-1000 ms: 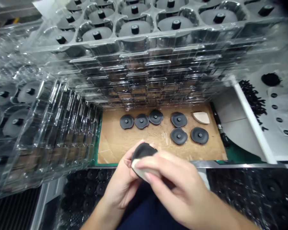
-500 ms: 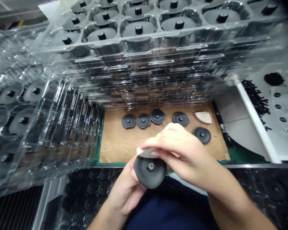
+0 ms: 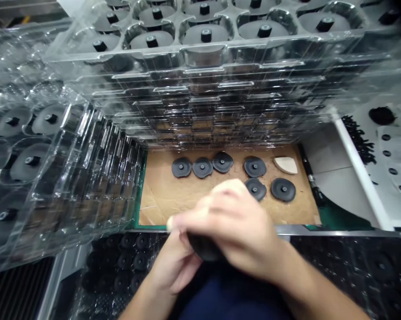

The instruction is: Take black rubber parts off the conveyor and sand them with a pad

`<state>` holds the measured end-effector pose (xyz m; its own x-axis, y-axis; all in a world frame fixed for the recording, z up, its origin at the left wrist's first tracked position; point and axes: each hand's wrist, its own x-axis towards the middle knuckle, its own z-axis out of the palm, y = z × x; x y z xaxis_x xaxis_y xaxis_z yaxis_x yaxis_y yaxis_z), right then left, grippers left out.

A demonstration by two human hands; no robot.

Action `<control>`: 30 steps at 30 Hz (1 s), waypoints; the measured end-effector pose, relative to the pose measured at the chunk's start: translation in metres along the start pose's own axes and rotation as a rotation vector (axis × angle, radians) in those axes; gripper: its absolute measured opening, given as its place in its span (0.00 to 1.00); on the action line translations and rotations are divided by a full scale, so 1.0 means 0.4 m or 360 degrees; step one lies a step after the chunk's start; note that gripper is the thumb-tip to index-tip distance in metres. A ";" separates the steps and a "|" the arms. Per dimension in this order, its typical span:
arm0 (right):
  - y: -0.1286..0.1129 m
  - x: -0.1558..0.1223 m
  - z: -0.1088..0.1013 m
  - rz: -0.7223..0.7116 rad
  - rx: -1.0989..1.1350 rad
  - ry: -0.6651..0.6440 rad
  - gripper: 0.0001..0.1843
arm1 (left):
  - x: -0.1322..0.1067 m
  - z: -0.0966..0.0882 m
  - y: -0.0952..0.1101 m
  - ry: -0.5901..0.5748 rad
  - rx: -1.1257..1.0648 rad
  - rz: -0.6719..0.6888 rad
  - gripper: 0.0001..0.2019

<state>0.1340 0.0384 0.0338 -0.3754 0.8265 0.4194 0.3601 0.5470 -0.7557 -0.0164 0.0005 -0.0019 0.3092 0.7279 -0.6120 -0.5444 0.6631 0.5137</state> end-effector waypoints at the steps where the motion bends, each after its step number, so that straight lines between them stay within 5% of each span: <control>1: 0.019 -0.005 0.003 0.0199 0.0034 0.0077 0.13 | -0.001 -0.005 0.002 -0.0033 -0.0023 -0.0002 0.24; 5: 0.088 -0.078 0.034 0.1109 0.0150 0.0306 0.11 | -0.003 -0.021 0.019 -0.0075 -0.0141 0.0052 0.28; 10: 0.106 -0.249 0.111 0.1413 0.0365 0.0091 0.15 | 0.009 -0.028 0.019 -0.0069 -0.0183 0.0092 0.27; 13: 0.092 -0.272 0.098 0.1485 0.0307 0.0145 0.15 | 0.016 -0.020 0.015 -0.0071 -0.0157 0.0103 0.29; 16: 0.050 -0.197 0.046 0.1373 0.0220 0.0331 0.13 | 0.016 -0.004 0.010 -0.0040 -0.0133 0.0136 0.31; 20: -0.032 -0.065 0.020 0.0649 0.0079 0.0543 0.12 | 0.007 0.013 0.000 0.0051 -0.0080 0.0179 0.33; 22: -0.058 -0.032 0.027 0.0443 0.0129 0.0337 0.13 | 0.003 0.015 -0.004 0.0146 -0.0053 0.0198 0.28; 25: -0.061 -0.022 0.035 0.0527 0.0206 -0.0125 0.11 | 0.000 0.016 -0.007 0.0277 -0.0060 0.0247 0.27; 26: -0.058 -0.024 0.036 0.0548 0.0192 -0.0134 0.10 | -0.001 0.018 -0.008 0.0254 -0.0049 0.0260 0.27; 30: -0.057 -0.045 0.038 0.0371 0.0099 0.0426 0.14 | -0.003 0.031 -0.006 0.0060 0.0034 0.0203 0.22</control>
<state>0.1195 0.0092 0.0359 -0.0492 0.9382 0.3427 0.3542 0.3372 -0.8723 -0.0058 0.0002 0.0053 0.2091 0.7997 -0.5628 -0.5607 0.5696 0.6009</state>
